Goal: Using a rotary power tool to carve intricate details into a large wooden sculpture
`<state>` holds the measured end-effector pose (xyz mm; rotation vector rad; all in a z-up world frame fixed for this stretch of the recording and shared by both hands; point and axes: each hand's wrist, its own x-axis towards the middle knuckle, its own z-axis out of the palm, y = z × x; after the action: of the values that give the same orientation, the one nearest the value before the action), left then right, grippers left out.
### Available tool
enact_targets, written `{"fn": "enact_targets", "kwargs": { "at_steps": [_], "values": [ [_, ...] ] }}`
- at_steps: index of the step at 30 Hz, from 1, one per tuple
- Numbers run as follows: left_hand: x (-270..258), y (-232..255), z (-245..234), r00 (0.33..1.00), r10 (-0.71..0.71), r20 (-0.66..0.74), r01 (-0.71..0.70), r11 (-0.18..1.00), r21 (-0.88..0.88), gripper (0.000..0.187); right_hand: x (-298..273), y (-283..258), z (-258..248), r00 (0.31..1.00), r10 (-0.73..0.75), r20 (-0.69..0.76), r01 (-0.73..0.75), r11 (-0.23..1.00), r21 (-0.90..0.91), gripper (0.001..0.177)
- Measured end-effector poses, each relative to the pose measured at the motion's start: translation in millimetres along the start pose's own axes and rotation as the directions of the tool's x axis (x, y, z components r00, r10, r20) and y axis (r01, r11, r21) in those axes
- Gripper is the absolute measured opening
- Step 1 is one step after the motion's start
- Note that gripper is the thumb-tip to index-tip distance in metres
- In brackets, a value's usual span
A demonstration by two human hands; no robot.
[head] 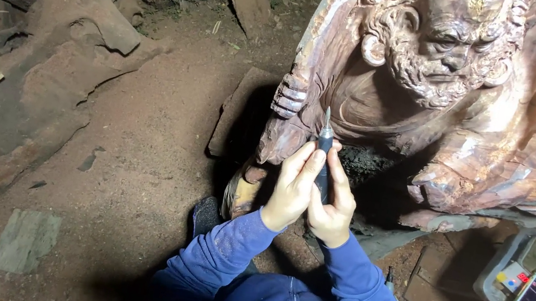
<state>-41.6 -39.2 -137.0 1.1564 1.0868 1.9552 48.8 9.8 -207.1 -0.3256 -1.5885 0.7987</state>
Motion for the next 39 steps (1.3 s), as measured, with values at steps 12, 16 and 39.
{"fn": "enact_targets", "kwargs": {
  "at_steps": [12, 16, 39],
  "values": [
    [-16.5, -12.7, -3.6, 0.965, -0.081, 0.25, 0.192, 0.867, -0.46, 0.047, 32.1, -102.6, -62.8, 0.857, 0.195, 0.477, 0.04, 0.898, -0.439, 0.06],
    [-6.9, -4.4, 4.1, 0.966, -0.036, 0.255, 0.167, 0.84, -0.516, 0.044, 65.3, -136.3, -70.3, 0.772, 0.249, 0.584, 0.143, 0.828, -0.542, 0.061],
    [34.6, -17.0, 0.2, 0.912, -0.016, 0.41, 0.361, 0.505, -0.784, 0.037, 134.5, -169.4, -28.5, 0.645, 0.378, 0.664, 0.366, 0.609, -0.703, 0.064]
  ]
}}
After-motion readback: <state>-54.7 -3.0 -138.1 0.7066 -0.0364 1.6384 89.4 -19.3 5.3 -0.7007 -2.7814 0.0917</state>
